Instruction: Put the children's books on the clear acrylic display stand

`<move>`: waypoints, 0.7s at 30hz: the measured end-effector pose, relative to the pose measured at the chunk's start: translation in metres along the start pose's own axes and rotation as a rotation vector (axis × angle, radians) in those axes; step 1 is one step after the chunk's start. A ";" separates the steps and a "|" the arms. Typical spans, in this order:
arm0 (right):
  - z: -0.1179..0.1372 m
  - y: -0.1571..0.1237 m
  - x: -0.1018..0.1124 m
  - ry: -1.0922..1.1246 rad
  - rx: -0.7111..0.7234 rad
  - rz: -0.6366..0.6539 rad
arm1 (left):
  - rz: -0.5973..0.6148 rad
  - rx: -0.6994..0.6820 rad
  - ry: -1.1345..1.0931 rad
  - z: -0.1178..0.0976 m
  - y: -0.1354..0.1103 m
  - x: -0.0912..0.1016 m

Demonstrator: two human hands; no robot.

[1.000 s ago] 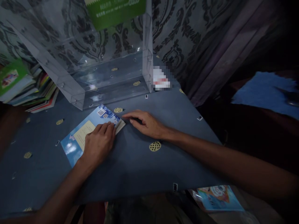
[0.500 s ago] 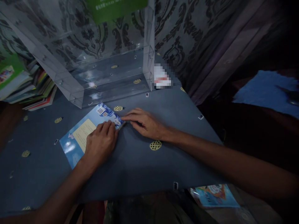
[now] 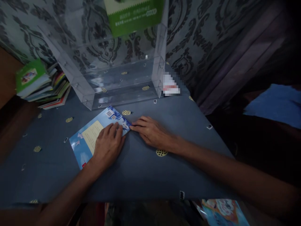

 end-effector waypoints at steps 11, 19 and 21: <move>0.017 0.000 0.000 0.084 0.042 -0.071 | 0.005 -0.052 -0.025 0.012 -0.014 -0.014; 0.016 0.001 -0.002 0.086 0.029 -0.094 | 0.002 -0.130 0.067 0.012 -0.018 -0.016; 0.016 0.001 -0.002 0.060 0.026 -0.077 | -0.007 -0.129 0.054 0.012 -0.018 -0.015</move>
Point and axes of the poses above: each hand's wrist, its own y-axis towards the middle knuckle, its own x-axis out of the back of the hand, z = x × y, the point moved 2 cm from there along y, towards the middle knuckle, and after that the axes turned 15 degrees about x, right-handed, at the moved point
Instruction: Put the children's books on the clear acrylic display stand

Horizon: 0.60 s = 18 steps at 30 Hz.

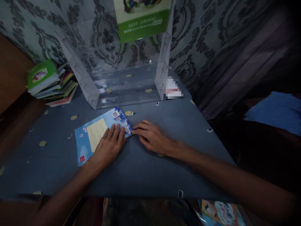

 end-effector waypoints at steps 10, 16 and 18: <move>0.000 -0.005 -0.005 -0.042 0.025 0.030 | 0.053 0.097 -0.098 0.026 -0.026 0.014; 0.001 -0.005 -0.008 -0.037 0.056 0.020 | 0.090 0.319 -0.064 0.068 -0.078 0.017; 0.002 -0.004 -0.007 -0.025 0.050 0.017 | 0.078 0.368 -0.091 0.074 -0.089 0.015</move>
Point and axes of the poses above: each hand's wrist, its own y-axis towards the middle knuckle, its own x-axis out of the back of the hand, z = x × y, the point moved 2 cm from there along y, towards the middle knuckle, and after that the axes turned 15 degrees about x, right-handed, at the moved point
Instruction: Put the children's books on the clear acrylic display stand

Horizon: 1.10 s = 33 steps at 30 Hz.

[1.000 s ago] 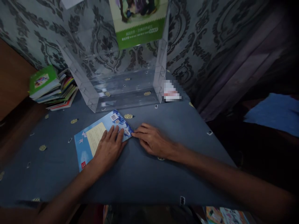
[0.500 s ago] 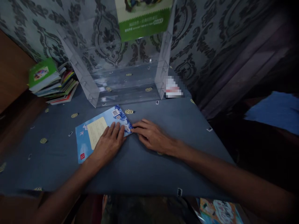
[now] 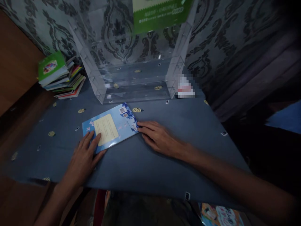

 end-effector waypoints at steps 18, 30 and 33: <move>0.029 -0.014 0.016 0.017 -0.084 -0.092 | -0.123 -0.219 -0.245 -0.009 -0.007 0.004; 0.026 -0.052 0.038 -0.220 -0.220 -0.104 | -0.115 -0.446 -0.181 -0.052 0.039 -0.005; 0.024 -0.054 0.038 -0.272 -0.249 -0.055 | -0.093 -0.499 -0.151 -0.052 0.052 -0.010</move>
Point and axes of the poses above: each hand's wrist, its own y-axis towards the middle knuckle, its own x-axis out of the back of the hand, z = x × y, the point moved 2 cm from there along y, towards the middle knuckle, and after that the axes turned 15 degrees about x, right-handed, at the moved point
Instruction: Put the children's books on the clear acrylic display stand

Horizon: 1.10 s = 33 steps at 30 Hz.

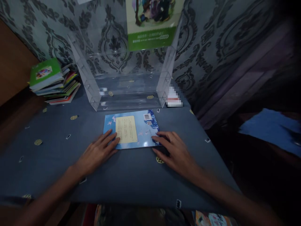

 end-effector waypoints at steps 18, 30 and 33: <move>-0.031 0.027 -0.004 0.019 0.080 0.063 | 0.085 -0.007 -0.105 0.016 0.040 0.021; -0.057 0.049 0.001 0.361 -0.123 0.005 | 0.283 0.346 -0.611 0.035 0.072 0.031; -0.057 0.051 0.003 0.395 -0.167 0.012 | 0.261 0.391 -0.683 0.038 0.069 0.028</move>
Point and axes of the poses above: each hand's wrist, its own y-axis towards the middle knuckle, its own x-axis out of the back of the hand, z = x × y, the point moved 2 cm from there along y, towards the middle knuckle, and after that the axes turned 15 degrees about x, right-handed, at the moved point
